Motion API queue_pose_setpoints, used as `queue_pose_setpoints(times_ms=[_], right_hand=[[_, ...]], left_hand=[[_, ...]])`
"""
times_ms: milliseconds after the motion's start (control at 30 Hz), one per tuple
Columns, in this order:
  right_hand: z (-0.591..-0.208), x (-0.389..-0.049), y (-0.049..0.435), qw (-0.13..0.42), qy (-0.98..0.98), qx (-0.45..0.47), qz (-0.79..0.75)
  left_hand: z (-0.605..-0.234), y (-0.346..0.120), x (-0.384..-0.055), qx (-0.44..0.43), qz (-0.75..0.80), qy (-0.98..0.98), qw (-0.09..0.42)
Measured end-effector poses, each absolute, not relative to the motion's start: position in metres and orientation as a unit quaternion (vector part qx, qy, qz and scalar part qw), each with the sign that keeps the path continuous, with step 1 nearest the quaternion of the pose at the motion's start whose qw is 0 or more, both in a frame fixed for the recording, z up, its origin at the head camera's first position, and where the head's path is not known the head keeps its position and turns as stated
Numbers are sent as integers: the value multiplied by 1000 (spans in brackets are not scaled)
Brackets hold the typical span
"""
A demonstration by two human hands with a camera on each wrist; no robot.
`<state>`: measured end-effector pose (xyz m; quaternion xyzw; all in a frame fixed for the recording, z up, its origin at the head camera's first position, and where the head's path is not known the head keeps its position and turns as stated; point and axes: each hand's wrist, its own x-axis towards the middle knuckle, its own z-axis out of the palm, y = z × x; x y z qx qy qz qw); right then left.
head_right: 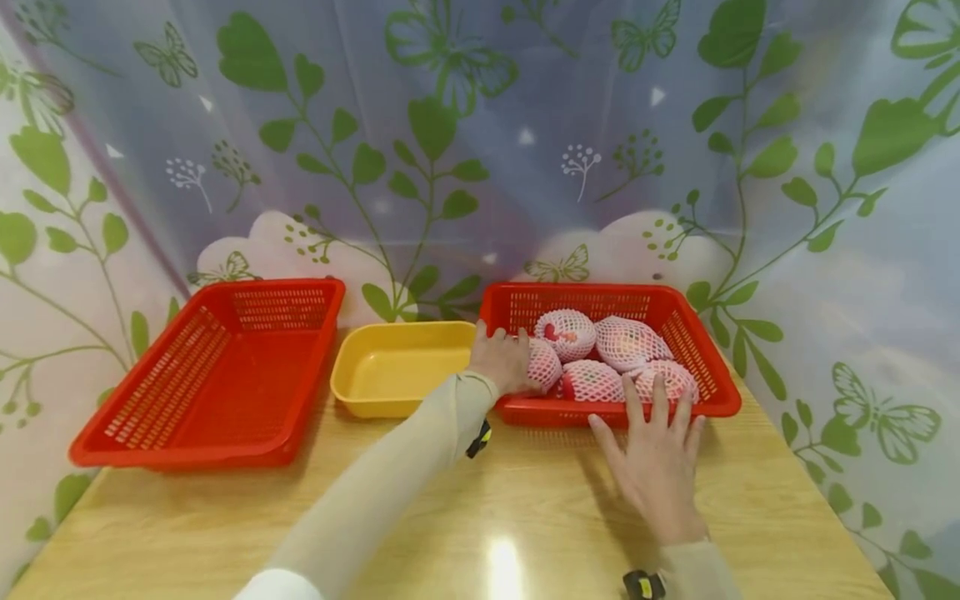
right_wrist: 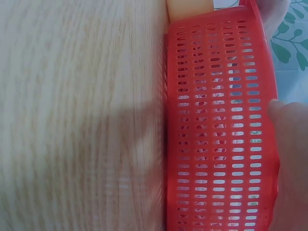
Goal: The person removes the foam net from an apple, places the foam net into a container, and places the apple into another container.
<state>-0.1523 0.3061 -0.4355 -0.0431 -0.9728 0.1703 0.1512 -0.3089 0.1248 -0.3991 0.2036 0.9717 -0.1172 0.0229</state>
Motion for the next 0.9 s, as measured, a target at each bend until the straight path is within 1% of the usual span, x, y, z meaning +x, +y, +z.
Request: queue_pose_setpoints(times_ms=[267, 600, 900], right_hand=[[-435, -152, 307, 161, -971, -39, 170], [-435, -152, 306, 149, -973, -41, 173], [-436, -152, 306, 158, -971, -40, 174]], left_hand=[[-399, 128, -313, 189, -85, 978, 20], [-401, 127, -314, 190, -98, 976, 30], [-401, 125, -312, 194, -65, 979, 17]])
